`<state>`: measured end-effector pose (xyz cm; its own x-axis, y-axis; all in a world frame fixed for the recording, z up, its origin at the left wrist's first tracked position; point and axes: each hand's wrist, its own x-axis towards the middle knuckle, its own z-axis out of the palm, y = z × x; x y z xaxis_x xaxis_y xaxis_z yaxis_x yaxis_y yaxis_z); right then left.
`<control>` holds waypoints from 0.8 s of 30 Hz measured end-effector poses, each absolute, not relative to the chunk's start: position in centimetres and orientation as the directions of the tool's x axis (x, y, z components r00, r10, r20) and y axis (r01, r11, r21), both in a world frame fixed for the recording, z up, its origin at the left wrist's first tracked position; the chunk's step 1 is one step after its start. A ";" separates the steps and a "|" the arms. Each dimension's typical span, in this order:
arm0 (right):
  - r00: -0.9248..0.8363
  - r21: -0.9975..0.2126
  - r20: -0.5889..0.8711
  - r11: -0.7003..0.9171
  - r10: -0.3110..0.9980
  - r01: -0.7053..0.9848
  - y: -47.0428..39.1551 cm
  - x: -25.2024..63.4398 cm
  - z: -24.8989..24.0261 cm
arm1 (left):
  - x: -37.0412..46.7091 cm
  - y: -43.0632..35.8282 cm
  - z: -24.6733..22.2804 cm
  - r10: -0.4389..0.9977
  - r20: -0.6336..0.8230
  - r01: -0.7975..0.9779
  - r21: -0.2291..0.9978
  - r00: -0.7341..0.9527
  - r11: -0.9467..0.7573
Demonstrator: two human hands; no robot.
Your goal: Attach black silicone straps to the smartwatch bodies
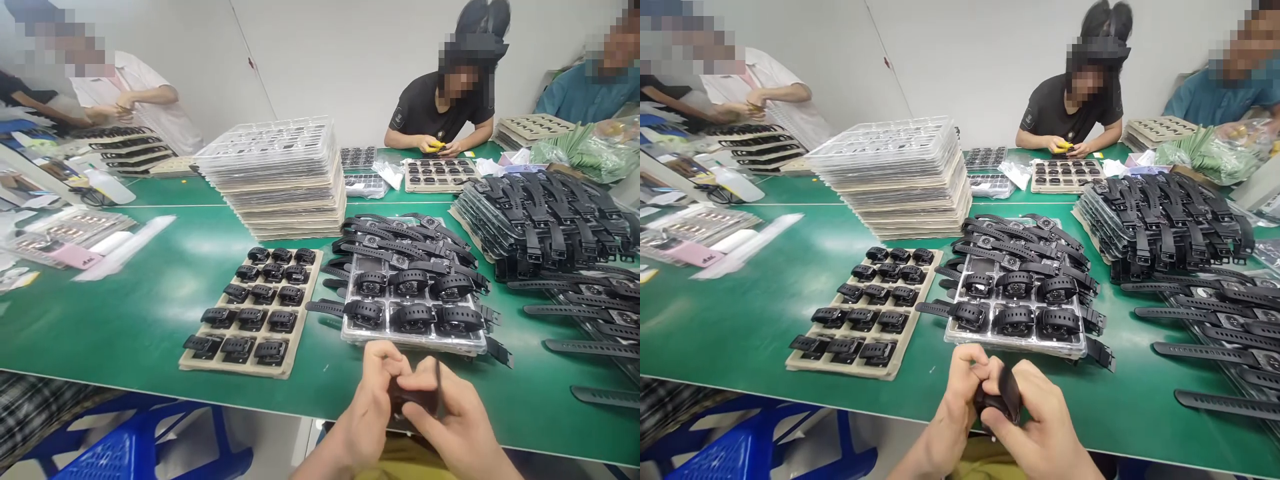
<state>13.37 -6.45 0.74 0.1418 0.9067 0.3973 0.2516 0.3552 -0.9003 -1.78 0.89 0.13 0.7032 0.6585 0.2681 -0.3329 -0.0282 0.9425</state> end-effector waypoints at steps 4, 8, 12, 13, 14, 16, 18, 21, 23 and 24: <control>0.328 -0.900 0.429 0.429 0.842 0.076 -6.4 13.0 -0.1 | -2.4 1.5 1.0 0.640 0.221 -0.146 0.975 0.735 -0.170; 0.384 -0.888 0.421 0.460 0.822 -0.012 -6.2 13.0 0.1 | -2.1 2.0 1.3 0.697 0.236 -0.054 0.960 0.677 -0.274; 0.287 -0.934 0.333 0.356 0.898 -0.033 -6.5 13.5 -0.1 | -1.8 2.0 1.1 0.735 0.177 -0.032 0.978 0.654 -0.207; 0.270 -0.942 0.314 0.333 0.910 -0.026 -6.7 13.6 -0.2 | -1.8 2.0 1.1 0.738 0.146 -0.022 0.984 0.659 -0.176; 0.259 -0.947 0.312 0.322 0.914 0.002 -6.8 13.7 -0.3 | -1.8 2.0 1.2 0.735 0.123 -0.018 0.989 0.667 -0.149; 0.248 -0.945 0.327 0.312 0.912 0.096 -7.2 13.7 -0.4 | -1.8 1.9 1.3 0.731 0.111 -0.028 0.992 0.674 -0.125; 0.315 -0.940 0.339 0.311 0.886 0.138 -7.4 13.5 -0.2 | -1.8 1.8 1.3 0.736 0.124 -0.036 0.990 0.665 -0.135; 0.451 -0.922 0.386 0.357 0.805 0.153 -7.4 13.6 0.1 | -1.7 1.7 1.3 0.741 0.146 -0.033 0.986 0.655 -0.165; 0.366 -0.864 0.497 0.412 0.786 0.289 -7.1 14.2 0.2 | -1.6 1.6 1.2 0.746 0.172 -0.045 0.981 0.644 -0.188; 0.293 -0.824 0.547 0.440 0.784 0.358 -7.0 14.5 0.2 | -1.6 1.5 1.2 0.750 0.189 -0.054 0.978 0.634 -0.201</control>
<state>14.47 -7.00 0.19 0.2933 0.7844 0.5466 0.3582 0.4399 -0.8235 -1.61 1.52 1.17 0.6342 0.7497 0.1889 -0.0538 -0.2009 0.9781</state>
